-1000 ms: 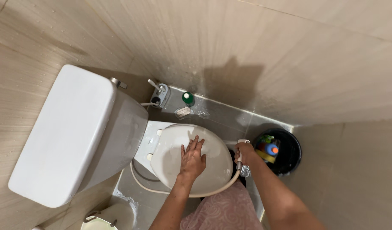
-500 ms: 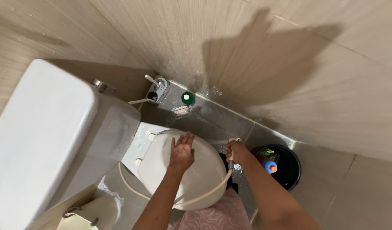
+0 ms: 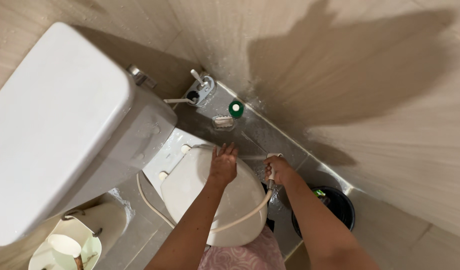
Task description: The person sprays the base and tank of a toilet using a hand sprayer and moves a bucket containing cleaning supplies across the wet bathroom floor.
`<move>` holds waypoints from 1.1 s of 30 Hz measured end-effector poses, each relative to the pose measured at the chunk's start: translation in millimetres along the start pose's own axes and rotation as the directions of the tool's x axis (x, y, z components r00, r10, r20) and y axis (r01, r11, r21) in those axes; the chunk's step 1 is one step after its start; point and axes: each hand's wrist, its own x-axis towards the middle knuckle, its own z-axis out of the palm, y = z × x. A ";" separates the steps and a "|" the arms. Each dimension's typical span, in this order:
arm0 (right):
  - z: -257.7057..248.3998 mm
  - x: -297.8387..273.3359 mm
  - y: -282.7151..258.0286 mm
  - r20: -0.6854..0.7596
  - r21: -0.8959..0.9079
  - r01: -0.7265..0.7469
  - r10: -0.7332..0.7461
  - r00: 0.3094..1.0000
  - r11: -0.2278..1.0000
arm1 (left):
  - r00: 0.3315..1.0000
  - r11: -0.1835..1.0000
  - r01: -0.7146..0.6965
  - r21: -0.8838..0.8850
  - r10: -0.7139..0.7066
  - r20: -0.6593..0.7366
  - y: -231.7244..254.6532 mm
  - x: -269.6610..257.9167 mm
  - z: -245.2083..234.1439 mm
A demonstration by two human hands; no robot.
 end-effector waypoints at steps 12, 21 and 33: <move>35.2 0.6 -49.8 0.021 -0.067 -0.016 0.017 1.000 0.998 | 0.996 0.997 0.079 0.010 -0.079 0.042 -48.2 37.8 24.6; 54.6 14.1 -62.2 0.063 -0.174 -0.106 0.118 0.991 0.979 | 0.990 0.992 0.128 0.005 -0.128 0.056 -74.0 57.7 48.2; 108.0 45.0 -101.7 0.302 -0.313 -0.043 0.142 0.943 0.949 | 0.946 0.947 0.321 -0.008 -0.321 -0.030 -139.2 98.6 102.1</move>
